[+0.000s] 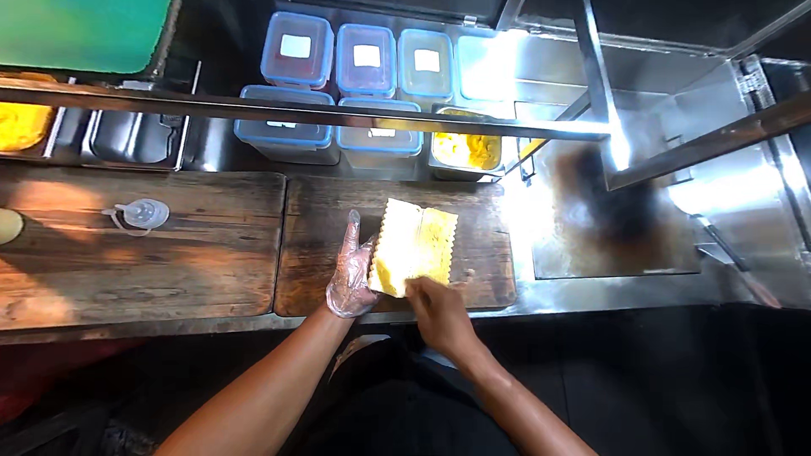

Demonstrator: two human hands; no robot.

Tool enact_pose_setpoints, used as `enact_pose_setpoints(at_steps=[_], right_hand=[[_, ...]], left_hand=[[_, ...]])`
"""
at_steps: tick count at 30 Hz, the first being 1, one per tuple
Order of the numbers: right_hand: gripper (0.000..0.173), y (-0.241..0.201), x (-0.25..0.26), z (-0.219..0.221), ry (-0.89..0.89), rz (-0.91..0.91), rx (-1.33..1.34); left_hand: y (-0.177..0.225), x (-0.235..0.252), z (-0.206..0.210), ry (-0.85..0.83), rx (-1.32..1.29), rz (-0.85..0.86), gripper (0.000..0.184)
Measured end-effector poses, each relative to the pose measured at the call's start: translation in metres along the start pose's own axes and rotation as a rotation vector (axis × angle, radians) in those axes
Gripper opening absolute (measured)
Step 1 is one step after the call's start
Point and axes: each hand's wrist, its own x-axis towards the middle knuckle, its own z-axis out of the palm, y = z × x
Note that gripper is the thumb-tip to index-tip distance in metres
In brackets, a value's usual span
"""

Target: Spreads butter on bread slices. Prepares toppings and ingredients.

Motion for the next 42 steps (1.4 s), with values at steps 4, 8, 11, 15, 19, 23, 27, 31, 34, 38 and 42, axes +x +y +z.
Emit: enact_pose_setpoints(at_steps=[4, 8, 11, 15, 19, 23, 27, 31, 34, 38, 42], right_hand=[[0.025, 0.006, 0.038, 0.004, 0.199, -0.122, -0.321], [0.025, -0.004, 0.011, 0.004, -0.016, -0.023, -0.137], [0.023, -0.004, 0.035, -0.008, 0.152, -0.063, -0.024], [0.025, -0.014, 0.052, -0.005, 0.079, -0.044, -0.293], [0.027, -0.017, 0.026, -0.011, -0.063, 0.093, 0.172], [0.027, -0.013, 0.061, -0.015, 0.135, -0.054, -0.141], [0.025, -0.007, 0.045, 0.005, 0.094, -0.145, -0.242], [0.029, -0.018, 0.066, -0.007, -0.001, 0.241, 0.648], [0.027, -0.020, 0.098, -0.014, 0.150, 0.583, 0.887], [0.026, -0.006, 0.086, -0.017, 0.306, 0.226, 0.167], [0.029, 0.011, 0.066, 0.004, 0.252, -0.124, -0.503]], left_hand=[[0.002, 0.004, 0.003, -0.010, 0.124, 0.040, 0.081], [0.008, 0.009, 0.007, 0.007, 0.158, 0.065, 0.077], [0.006, 0.006, 0.012, 0.072, 0.196, 0.083, 0.074], [0.008, 0.013, 0.014, 0.040, 0.191, 0.071, 0.078], [0.009, 0.014, 0.014, 0.128, 0.214, 0.105, 0.071], [0.010, 0.015, 0.016, 0.107, 0.243, 0.082, 0.077], [0.015, 0.018, 0.017, 0.113, 0.209, 0.078, 0.072], [0.012, 0.019, 0.013, 0.074, 0.197, 0.088, 0.074], [0.015, 0.019, 0.015, 0.085, 0.266, 0.081, 0.075], [0.016, 0.019, 0.016, 0.060, 0.238, 0.070, 0.076], [0.014, 0.021, 0.012, 0.019, 0.243, 0.052, 0.077]])
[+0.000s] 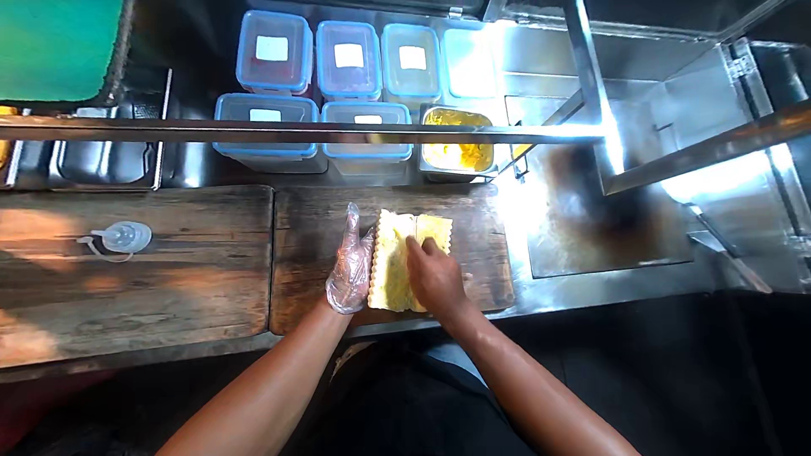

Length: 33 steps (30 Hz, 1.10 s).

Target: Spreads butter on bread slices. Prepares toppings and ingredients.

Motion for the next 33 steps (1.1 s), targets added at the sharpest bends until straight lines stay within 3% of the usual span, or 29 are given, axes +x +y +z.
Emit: enact_pose_setpoints(at_steps=[2, 5, 7, 9, 11, 13, 15, 17, 19, 21, 25, 27, 30, 31, 33], right_hand=[[0.026, -0.007, -0.018, -0.008, -0.032, -0.009, 0.058], [0.023, -0.015, -0.017, -0.023, -0.023, 0.082, 0.383], [0.025, -0.014, 0.006, -0.015, 0.033, 0.079, 0.331], [0.029, -0.020, 0.011, -0.010, -0.068, 0.048, 0.146], [0.027, -0.030, 0.001, -0.013, -0.133, 0.015, 0.150], [0.027, -0.033, -0.008, -0.019, -0.154, 0.066, 0.440], [0.029, -0.035, -0.010, -0.026, -0.196, 0.298, 0.837], [0.029, -0.033, -0.006, -0.023, -0.230, 0.660, 1.214], [0.027, -0.029, -0.007, -0.024, -0.206, 0.911, 1.357], [0.030, -0.025, -0.016, -0.031, -0.171, 0.831, 1.123], [0.041, -0.021, -0.017, -0.015, -0.044, 0.231, 0.203], [0.050, -0.024, -0.022, -0.001, -0.099, 0.120, -0.071], [0.047, -0.036, -0.036, -0.026, -0.347, 0.197, -0.014], [0.042, -0.036, -0.037, -0.032, -0.324, 0.225, 0.088], [0.035, -0.031, -0.028, -0.027, -0.114, 0.191, 0.142]], left_hand=[[0.001, 0.003, -0.004, 0.000, -0.020, -0.012, 0.077], [0.002, -0.001, -0.004, -0.033, -0.043, -0.002, 0.078], [0.004, 0.001, 0.000, -0.045, -0.020, 0.011, 0.079], [0.004, 0.001, 0.003, 0.003, 0.014, 0.009, 0.075], [0.007, 0.003, 0.004, 0.059, 0.028, 0.011, 0.069], [0.006, 0.002, 0.001, 0.088, 0.012, 0.037, 0.066], [0.004, -0.001, -0.001, 0.054, -0.001, 0.050, 0.066], [0.004, 0.000, -0.001, 0.000, -0.012, 0.038, 0.076], [0.006, 0.003, -0.006, -0.051, -0.021, -0.002, 0.082], [0.006, 0.003, -0.008, -0.073, -0.030, -0.014, 0.082], [0.004, -0.003, -0.007, -0.064, -0.037, -0.021, 0.078], [0.005, -0.001, -0.006, -0.052, -0.022, -0.039, 0.078], [0.007, -0.003, -0.005, -0.064, -0.018, -0.062, 0.079], [0.007, -0.004, -0.005, -0.058, -0.011, -0.051, 0.078], [0.007, -0.005, -0.003, -0.062, -0.008, -0.029, 0.077]])
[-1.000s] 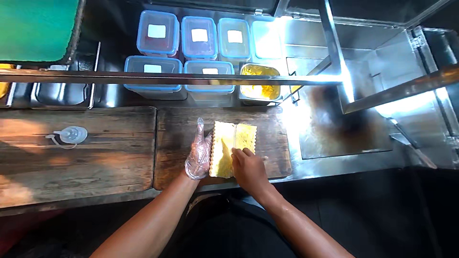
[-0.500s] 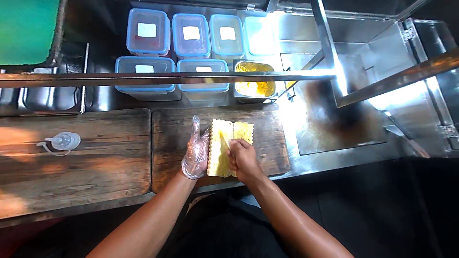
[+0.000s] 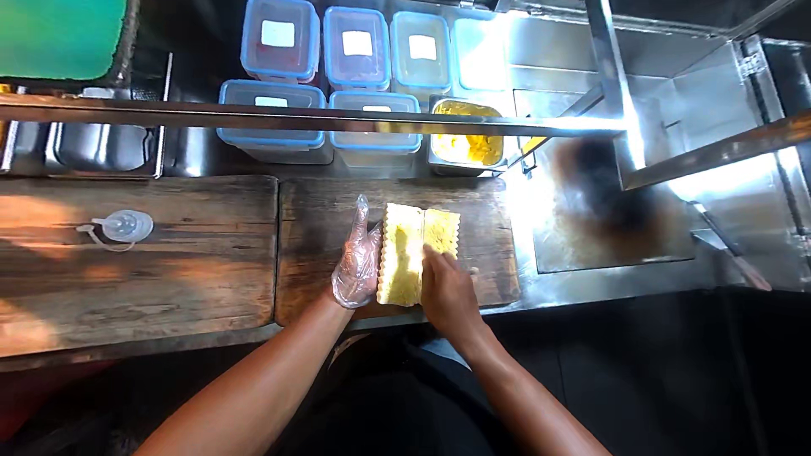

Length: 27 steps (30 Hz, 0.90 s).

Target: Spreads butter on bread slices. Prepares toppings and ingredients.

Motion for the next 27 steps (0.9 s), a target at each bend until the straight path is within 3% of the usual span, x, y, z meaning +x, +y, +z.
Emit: enact_pose_setpoints(at_steps=[2, 4, 6, 7, 9, 12, 15, 16, 18, 22, 25, 27], right_hand=[[0.039, 0.004, 0.014, 0.010, 0.080, -0.048, -0.171], [0.047, -0.003, 0.012, 0.010, -0.053, -0.037, -0.323], [0.045, -0.009, -0.003, -0.004, -0.226, 0.000, -0.277], [0.041, -0.009, -0.009, -0.011, -0.264, 0.031, -0.121], [0.033, -0.002, -0.009, -0.012, -0.177, 0.103, 0.355], [0.030, -0.011, 0.010, 0.004, -0.153, 0.525, 1.130], [0.024, -0.015, -0.001, 0.005, -0.166, 0.857, 1.318], [0.025, -0.012, -0.012, 0.003, -0.162, 0.861, 1.277], [0.028, -0.005, -0.026, 0.002, -0.084, 0.676, 1.032], [0.045, 0.003, -0.005, 0.021, 0.074, 0.117, 0.073], [0.062, -0.011, -0.023, 0.021, -0.221, 0.079, -0.261], [0.053, -0.014, -0.040, 0.003, -0.359, 0.115, -0.120]], left_hand=[[0.000, 0.000, 0.004, 0.005, 0.006, 0.005, 0.078], [0.001, 0.002, 0.005, 0.004, 0.009, -0.012, 0.080], [0.001, 0.004, -0.001, -0.021, -0.019, -0.022, 0.080], [0.001, 0.003, -0.003, -0.017, -0.024, -0.020, 0.079], [0.000, 0.001, -0.002, 0.017, -0.014, -0.001, 0.076], [-0.003, 0.003, -0.001, 0.010, -0.027, 0.021, 0.075], [-0.003, 0.006, -0.001, 0.010, -0.013, -0.004, 0.077], [-0.002, 0.005, 0.000, 0.007, -0.011, -0.009, 0.077], [-0.001, 0.002, 0.000, -0.011, -0.027, -0.006, 0.075], [-0.005, 0.001, 0.003, -0.025, -0.041, 0.016, 0.076], [-0.002, 0.003, 0.006, 0.016, -0.001, -0.006, 0.077], [-0.002, 0.002, 0.001, 0.017, 0.006, -0.002, 0.077]])
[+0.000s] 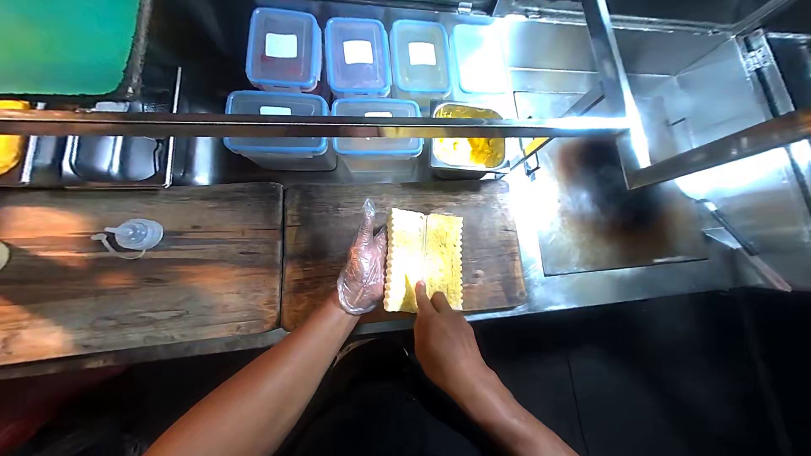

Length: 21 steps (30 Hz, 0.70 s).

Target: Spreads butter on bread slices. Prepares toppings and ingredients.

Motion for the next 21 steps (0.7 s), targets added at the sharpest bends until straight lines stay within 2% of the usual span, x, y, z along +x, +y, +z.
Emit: enact_pose_setpoints(at_steps=[2, 4, 5, 7, 9, 10, 12, 14, 18, 20, 21], right_hand=[[0.041, 0.010, 0.001, 0.002, 0.182, -0.048, 0.260], [0.041, 0.014, 0.024, 0.012, 0.374, -0.083, 0.229], [0.045, 0.014, 0.033, 0.017, 0.382, -0.079, 0.136], [0.054, 0.004, 0.027, 0.014, 0.216, -0.019, -0.015], [0.050, 0.000, 0.003, 0.004, 0.056, 0.009, 0.039], [0.045, 0.004, -0.006, -0.001, 0.060, 0.004, 0.151], [0.036, 0.011, -0.005, -0.001, 0.252, -0.052, 0.398], [0.038, 0.008, 0.014, -0.004, 0.394, -0.099, 0.448], [0.049, -0.011, 0.015, -0.001, 0.157, -0.090, 0.207], [0.044, -0.009, -0.008, -0.001, 0.053, -0.063, 0.251], [0.040, -0.004, -0.015, -0.001, 0.102, -0.070, 0.322]], left_hand=[[0.001, -0.003, 0.001, 0.014, 0.037, 0.035, 0.073], [-0.001, -0.004, 0.006, 0.033, 0.079, 0.059, 0.071], [-0.003, -0.003, 0.006, 0.033, 0.085, 0.061, 0.071], [-0.007, -0.001, 0.006, 0.027, 0.080, 0.061, 0.071], [-0.006, -0.001, 0.004, 0.004, 0.068, 0.058, 0.073], [-0.005, -0.002, 0.004, -0.012, 0.061, 0.052, 0.074], [-0.004, -0.005, 0.004, -0.045, 0.076, 0.038, 0.076], [-0.007, -0.005, 0.006, -0.075, 0.096, 0.034, 0.077], [-0.007, -0.003, 0.014, -0.032, 0.096, 0.050, 0.073], [-0.006, -0.005, 0.012, -0.029, 0.086, 0.047, 0.072], [-0.006, -0.006, 0.010, -0.045, 0.084, 0.047, 0.074]])
